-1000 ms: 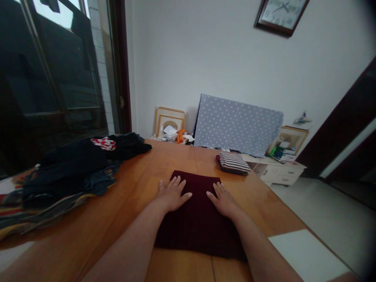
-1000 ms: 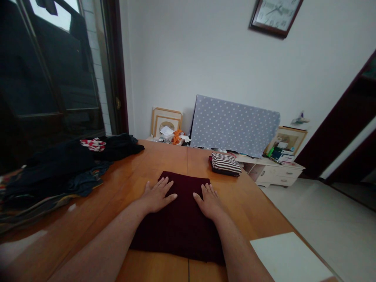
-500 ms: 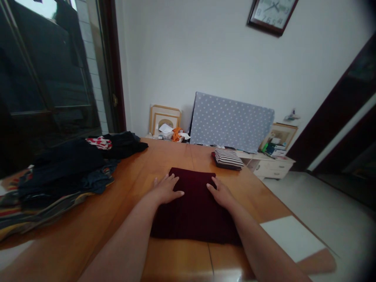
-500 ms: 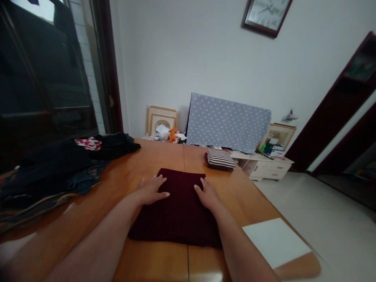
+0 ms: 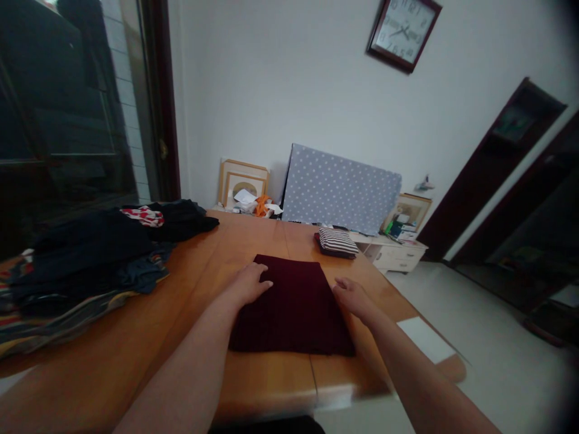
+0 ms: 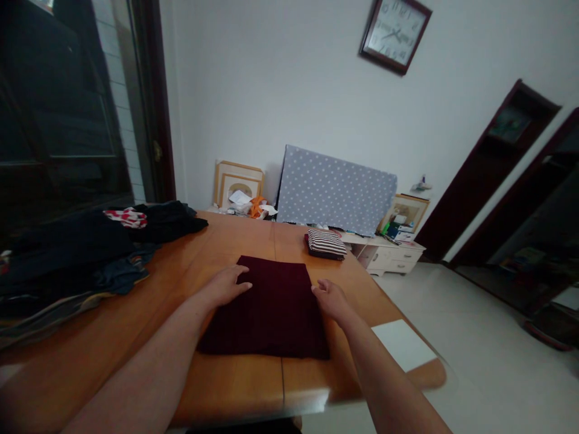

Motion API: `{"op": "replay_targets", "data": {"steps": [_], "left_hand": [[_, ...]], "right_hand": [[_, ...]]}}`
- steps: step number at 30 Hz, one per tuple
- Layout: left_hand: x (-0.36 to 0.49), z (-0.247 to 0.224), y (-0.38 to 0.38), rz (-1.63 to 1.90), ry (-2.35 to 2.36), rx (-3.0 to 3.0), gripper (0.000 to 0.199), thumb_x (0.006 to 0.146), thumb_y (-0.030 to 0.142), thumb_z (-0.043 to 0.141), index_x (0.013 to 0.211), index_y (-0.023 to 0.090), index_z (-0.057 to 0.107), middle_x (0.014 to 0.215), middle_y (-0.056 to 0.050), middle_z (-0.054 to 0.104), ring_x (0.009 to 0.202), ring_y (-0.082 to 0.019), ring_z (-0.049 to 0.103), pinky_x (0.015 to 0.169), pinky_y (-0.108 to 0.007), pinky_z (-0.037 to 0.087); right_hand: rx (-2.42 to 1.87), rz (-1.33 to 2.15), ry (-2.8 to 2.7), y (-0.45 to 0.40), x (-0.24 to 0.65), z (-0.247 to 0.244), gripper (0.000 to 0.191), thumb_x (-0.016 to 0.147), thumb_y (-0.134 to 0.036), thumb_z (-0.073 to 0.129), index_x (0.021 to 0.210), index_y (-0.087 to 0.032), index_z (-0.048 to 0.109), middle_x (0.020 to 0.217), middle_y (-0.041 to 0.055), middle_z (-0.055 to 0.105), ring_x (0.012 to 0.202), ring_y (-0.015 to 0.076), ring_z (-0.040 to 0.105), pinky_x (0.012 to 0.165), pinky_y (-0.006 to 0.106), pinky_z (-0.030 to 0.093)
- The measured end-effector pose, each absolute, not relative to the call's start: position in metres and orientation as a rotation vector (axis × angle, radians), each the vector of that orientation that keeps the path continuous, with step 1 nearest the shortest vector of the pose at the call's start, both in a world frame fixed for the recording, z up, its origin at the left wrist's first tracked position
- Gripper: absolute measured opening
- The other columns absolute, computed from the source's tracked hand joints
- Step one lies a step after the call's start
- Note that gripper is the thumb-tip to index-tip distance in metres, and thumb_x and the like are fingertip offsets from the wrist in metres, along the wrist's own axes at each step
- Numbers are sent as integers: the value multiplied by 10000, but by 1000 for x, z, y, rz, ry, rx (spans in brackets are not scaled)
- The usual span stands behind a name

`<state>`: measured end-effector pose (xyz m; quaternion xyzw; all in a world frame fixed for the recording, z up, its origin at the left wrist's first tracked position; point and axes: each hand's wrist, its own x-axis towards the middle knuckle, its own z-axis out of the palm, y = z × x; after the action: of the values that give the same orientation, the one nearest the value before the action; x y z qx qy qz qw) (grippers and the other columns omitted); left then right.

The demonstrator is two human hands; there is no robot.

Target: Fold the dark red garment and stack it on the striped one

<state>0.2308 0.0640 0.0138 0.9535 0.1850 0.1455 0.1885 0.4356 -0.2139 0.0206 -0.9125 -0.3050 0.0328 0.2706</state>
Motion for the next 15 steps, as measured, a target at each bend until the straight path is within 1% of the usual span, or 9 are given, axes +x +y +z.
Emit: {"op": "replay_targets", "data": {"steps": [2,4,6,7,10,13,15], "left_hand": [[232,14,62,450,477,2612,432,880,422,568,1227,174,638,1284,-117,662,1177,-247,610,1014,-329,443],[233,13,59,415,428,2531,335,869,390,581,1126,188,655,1136,-88,709,1007,-216,660,853,-302,494],[234,12,57,338,373,2479,277,849,369,600,1054,192,655,999,-63,721,850,-191,662,702,-277,476],[234,12,55,300,346,2469,257,837,362,612,1024,192,657,948,-55,717,796,-183,652,655,-270,453],[235,9,53,236,286,2462,224,803,347,643,967,197,665,877,-45,700,728,-173,625,601,-264,403],[234,8,54,224,243,2462,243,763,363,688,946,204,675,860,-40,687,716,-175,611,603,-267,389],[233,8,54,229,213,2473,263,736,379,718,933,208,684,861,-40,681,722,-177,606,615,-269,388]], "right_hand": [[-2407,155,-754,-228,429,16,510,890,-421,466,1254,-127,668,1065,136,747,991,256,696,841,344,535],[-2378,214,-689,-240,420,11,431,881,-457,490,1065,-141,718,838,94,743,791,229,698,698,312,526],[-2366,271,-638,-249,411,6,370,858,-489,543,885,-155,700,682,52,686,636,189,647,591,274,473],[-2359,304,-619,-253,407,5,351,841,-500,577,819,-164,674,634,35,655,584,169,614,557,259,440],[-2338,392,-580,-258,397,3,337,779,-503,680,703,-188,590,544,-7,571,505,129,529,507,235,350],[-2323,376,-543,-258,392,3,321,720,-438,744,662,-203,533,508,-38,510,480,109,464,496,235,288],[-2296,357,-533,-256,391,3,298,693,-381,749,645,-209,511,499,-54,480,483,103,433,501,238,269]]}}
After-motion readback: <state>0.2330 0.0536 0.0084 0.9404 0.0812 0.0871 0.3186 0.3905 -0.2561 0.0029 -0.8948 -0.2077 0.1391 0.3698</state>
